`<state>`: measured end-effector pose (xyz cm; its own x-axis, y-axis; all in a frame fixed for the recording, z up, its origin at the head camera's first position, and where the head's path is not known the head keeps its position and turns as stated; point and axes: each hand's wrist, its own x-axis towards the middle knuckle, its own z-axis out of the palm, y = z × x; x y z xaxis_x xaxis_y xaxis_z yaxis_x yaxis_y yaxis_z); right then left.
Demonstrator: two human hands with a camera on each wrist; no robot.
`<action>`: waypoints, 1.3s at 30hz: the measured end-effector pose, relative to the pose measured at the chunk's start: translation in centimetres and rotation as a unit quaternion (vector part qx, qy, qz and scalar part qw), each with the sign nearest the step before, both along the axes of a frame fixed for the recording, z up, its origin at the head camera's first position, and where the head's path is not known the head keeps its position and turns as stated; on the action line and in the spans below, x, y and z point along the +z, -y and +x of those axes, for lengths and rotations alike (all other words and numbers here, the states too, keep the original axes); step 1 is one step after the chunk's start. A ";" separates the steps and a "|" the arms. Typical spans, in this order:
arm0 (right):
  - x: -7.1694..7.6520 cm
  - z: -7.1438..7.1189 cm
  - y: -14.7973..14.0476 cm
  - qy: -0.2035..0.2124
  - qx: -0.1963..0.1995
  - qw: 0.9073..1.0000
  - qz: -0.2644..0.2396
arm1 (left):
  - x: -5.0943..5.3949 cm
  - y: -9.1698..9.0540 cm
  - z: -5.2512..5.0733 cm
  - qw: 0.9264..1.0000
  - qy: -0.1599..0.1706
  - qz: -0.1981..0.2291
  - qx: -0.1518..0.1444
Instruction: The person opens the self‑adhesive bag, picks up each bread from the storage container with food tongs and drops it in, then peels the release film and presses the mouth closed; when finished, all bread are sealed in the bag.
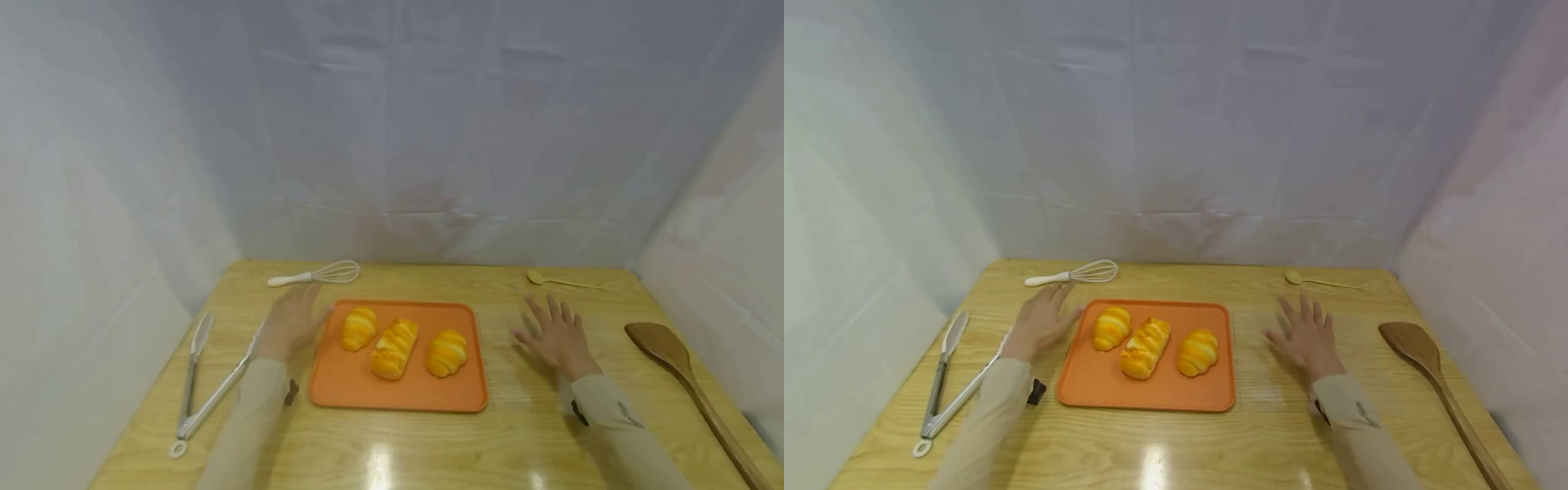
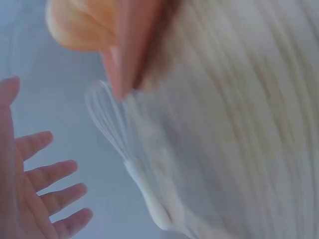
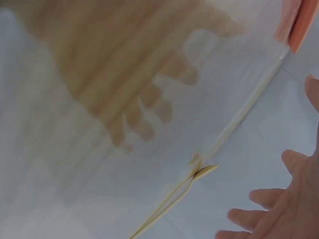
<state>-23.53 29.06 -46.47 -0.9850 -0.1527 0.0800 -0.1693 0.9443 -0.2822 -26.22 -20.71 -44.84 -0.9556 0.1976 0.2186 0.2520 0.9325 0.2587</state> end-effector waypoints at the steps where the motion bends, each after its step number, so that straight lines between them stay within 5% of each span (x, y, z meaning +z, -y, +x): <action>1: 0.0 0.2 0.0 0.004 0.001 1.000 0.002 | 0.1 -0.4 0.1 1.000 -0.001 0.006 -0.004; 5: 0.1 1.0 -0.1 0.020 0.008 1.000 -0.001 | 0.5 -3.2 0.7 0.998 -0.006 0.052 -0.031; 10: 0.2 1.9 -0.3 0.030 0.021 0.999 -0.015 | 1.3 -8.4 2.0 0.986 -0.088 0.082 -0.118; 14: 0.2 2.4 -0.4 0.030 0.037 0.998 -0.045 | 1.5 -12.5 3.0 0.962 -0.176 0.080 -0.193; 18: 0.0 3.1 -1.0 0.028 0.045 0.995 -0.085 | 1.2 -16.2 4.0 0.944 -0.207 0.087 -0.244; 21: -0.3 3.5 -1.6 0.031 0.051 0.991 -0.116 | 1.0 -18.6 4.9 0.943 -0.169 0.105 -0.268; 27: -1.0 3.8 -2.8 0.047 0.064 0.982 -0.173 | 0.9 -23.1 6.3 0.945 -0.017 0.172 -0.276; 33: -1.6 4.0 -3.8 0.089 0.043 0.973 -0.208 | 0.0 -26.3 7.0 0.920 0.092 0.256 -0.281; 39: -1.6 4.2 -4.1 0.106 0.035 0.971 -0.212 | -1.8 -28.3 7.6 0.903 0.152 0.312 -0.252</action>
